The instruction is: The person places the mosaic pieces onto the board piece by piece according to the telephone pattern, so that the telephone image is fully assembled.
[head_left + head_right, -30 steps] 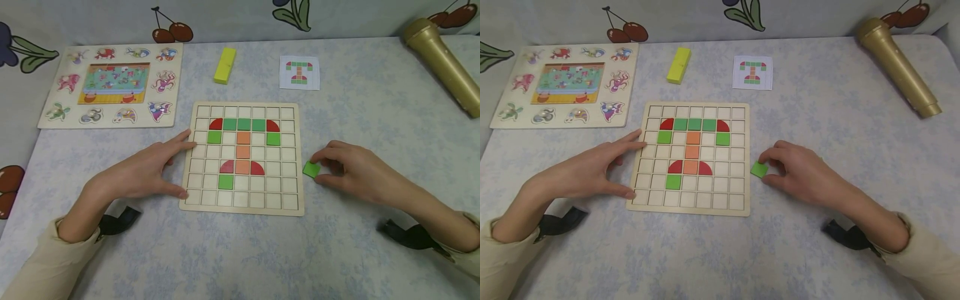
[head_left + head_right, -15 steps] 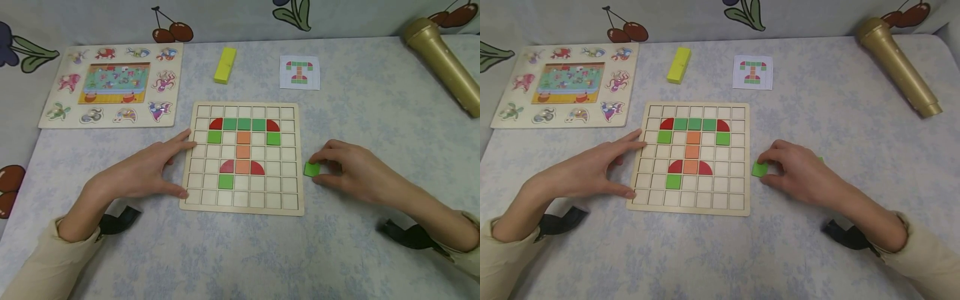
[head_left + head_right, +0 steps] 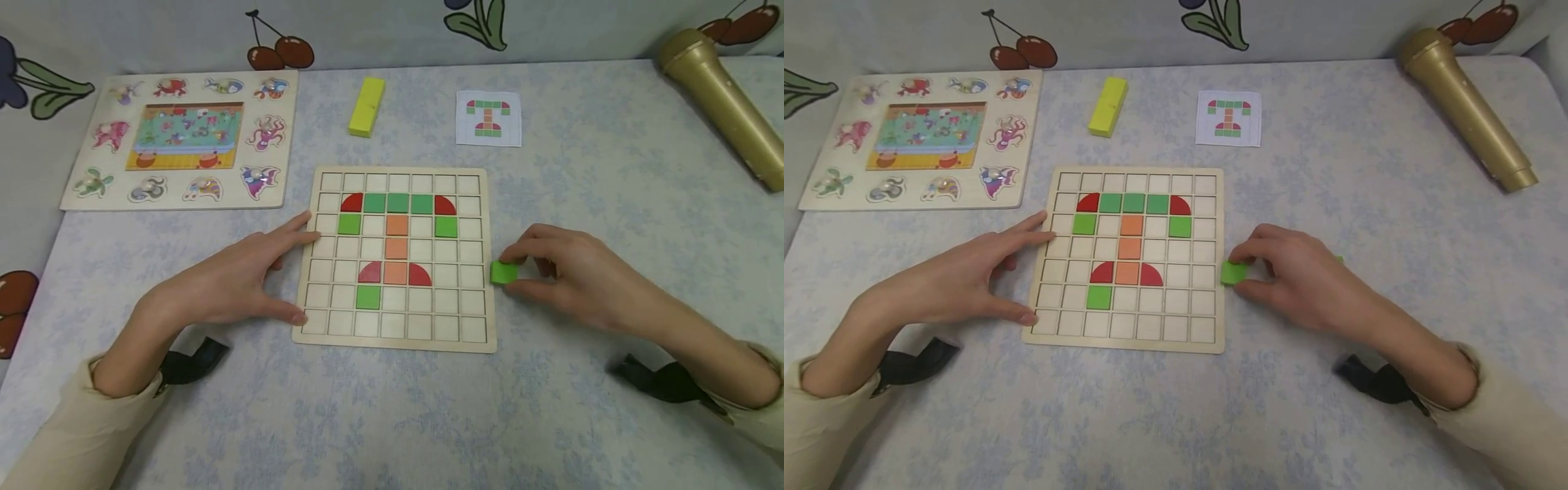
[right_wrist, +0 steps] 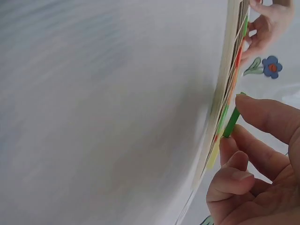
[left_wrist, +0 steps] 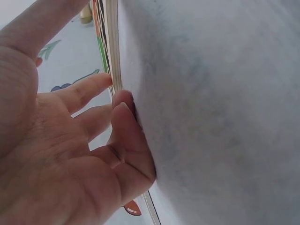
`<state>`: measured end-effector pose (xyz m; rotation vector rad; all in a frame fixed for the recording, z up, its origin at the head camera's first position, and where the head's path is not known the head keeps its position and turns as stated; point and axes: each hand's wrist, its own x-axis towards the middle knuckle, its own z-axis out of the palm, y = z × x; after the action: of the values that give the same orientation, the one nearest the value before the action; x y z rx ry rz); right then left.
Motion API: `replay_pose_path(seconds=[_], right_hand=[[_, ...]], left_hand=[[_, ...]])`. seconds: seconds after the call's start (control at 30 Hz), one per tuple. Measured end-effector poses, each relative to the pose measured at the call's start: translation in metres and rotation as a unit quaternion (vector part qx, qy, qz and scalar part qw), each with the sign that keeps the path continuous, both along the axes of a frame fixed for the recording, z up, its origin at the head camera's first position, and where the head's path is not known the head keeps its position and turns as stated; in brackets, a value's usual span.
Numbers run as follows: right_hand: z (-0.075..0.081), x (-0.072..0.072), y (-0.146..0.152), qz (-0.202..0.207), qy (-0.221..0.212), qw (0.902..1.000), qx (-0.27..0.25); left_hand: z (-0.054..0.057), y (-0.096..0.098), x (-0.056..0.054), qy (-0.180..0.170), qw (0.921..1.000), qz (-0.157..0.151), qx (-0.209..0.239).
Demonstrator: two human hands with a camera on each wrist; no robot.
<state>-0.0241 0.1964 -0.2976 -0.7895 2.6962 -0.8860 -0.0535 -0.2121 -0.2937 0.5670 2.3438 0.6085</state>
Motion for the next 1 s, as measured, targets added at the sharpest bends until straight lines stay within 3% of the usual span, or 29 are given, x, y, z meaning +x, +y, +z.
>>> replay_pose_path(seconds=[0.37, 0.67, 1.0], right_hand=[[0.014, -0.006, -0.058, 0.031, -0.069, 0.9971, -0.006], [0.008, -0.002, -0.1, 0.065, -0.033, 0.9974, 0.0], [0.005, -0.001, -0.114, 0.08, -0.044, 0.9952, 0.037]], left_hand=[[0.002, 0.002, 0.002, 0.012, 0.9999, 0.003, 0.008], [0.001, 0.002, 0.002, 0.013, 0.9999, -0.006, 0.006], [0.002, 0.002, 0.002, 0.013, 0.9999, -0.003, -0.001]])
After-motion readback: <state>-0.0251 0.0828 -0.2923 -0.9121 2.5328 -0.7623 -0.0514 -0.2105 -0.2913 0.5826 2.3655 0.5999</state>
